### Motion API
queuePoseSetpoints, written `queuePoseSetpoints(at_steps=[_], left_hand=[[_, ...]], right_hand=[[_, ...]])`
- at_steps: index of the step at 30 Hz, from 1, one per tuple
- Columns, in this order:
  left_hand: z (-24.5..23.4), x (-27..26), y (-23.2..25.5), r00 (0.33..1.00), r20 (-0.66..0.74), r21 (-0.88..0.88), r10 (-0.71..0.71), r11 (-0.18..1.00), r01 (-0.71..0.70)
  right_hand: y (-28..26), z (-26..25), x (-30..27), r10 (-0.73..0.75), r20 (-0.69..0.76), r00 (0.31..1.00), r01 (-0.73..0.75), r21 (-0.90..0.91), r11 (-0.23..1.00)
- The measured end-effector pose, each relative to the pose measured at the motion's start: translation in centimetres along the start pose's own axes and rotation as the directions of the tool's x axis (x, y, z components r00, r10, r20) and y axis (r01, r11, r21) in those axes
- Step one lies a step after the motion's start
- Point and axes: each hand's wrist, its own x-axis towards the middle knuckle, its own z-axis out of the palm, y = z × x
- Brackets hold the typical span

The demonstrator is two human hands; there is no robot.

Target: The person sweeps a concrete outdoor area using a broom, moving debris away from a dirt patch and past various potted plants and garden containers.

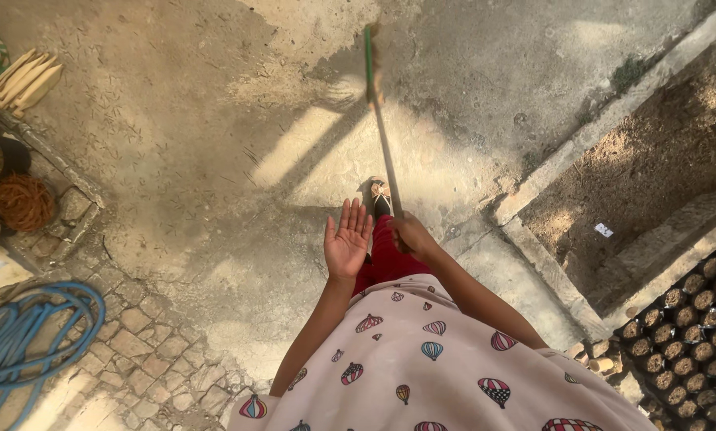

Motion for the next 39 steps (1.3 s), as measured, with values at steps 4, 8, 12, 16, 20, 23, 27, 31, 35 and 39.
queuePoseSetpoints(at_steps=[4,8,12,16,20,23,27,31,35,39], left_hand=[[2.3,2.1,0.1,0.997,0.026,-0.060,0.075,0.996,-0.073],[3.2,3.4,0.9,0.984,0.073,-0.107,0.162,0.982,-0.154],[3.2,4.0,1.8,0.965,0.058,-0.126,0.256,0.961,-0.248],[2.7,4.2,1.9,0.946,0.110,-0.149,0.306,0.946,-0.288],[2.5,4.1,1.2,0.934,0.081,-0.183,0.347,0.927,-0.328],[2.2,4.4,0.5,0.930,0.071,-0.218,0.361,0.915,-0.339],[1.7,5.1,-0.5,0.928,0.106,-0.192,0.358,0.923,-0.334],[1.6,6.1,-1.0,0.932,0.078,-0.205,0.353,0.921,-0.332],[2.4,6.6,-0.7,0.928,0.121,-0.233,0.352,0.919,-0.318],[3.6,7.1,0.8,0.908,0.181,-0.259,0.377,0.909,-0.326]], right_hand=[[-1.0,0.6,-0.4,0.179,0.211,0.961,-0.151,-0.146,0.978],[0.7,0.7,2.6,0.410,0.413,0.813,-0.373,-0.173,0.912],[3.0,3.1,9.2,0.589,0.399,0.702,-0.487,-0.334,0.807],[1.5,5.1,13.0,0.598,0.385,0.703,-0.388,-0.498,0.776],[-1.8,3.5,16.7,0.415,0.198,0.888,-0.283,-0.474,0.834],[-5.5,-0.8,19.4,0.288,0.081,0.954,-0.230,-0.416,0.880],[-9.0,-3.4,20.7,0.128,0.012,0.992,-0.104,-0.510,0.854],[-10.0,-2.8,19.2,0.058,0.003,0.998,-0.047,-0.528,0.848],[-9.7,0.1,12.5,0.036,0.110,0.993,0.038,-0.604,0.796],[-9.1,2.9,6.8,0.110,0.160,0.981,0.031,-0.689,0.724]])
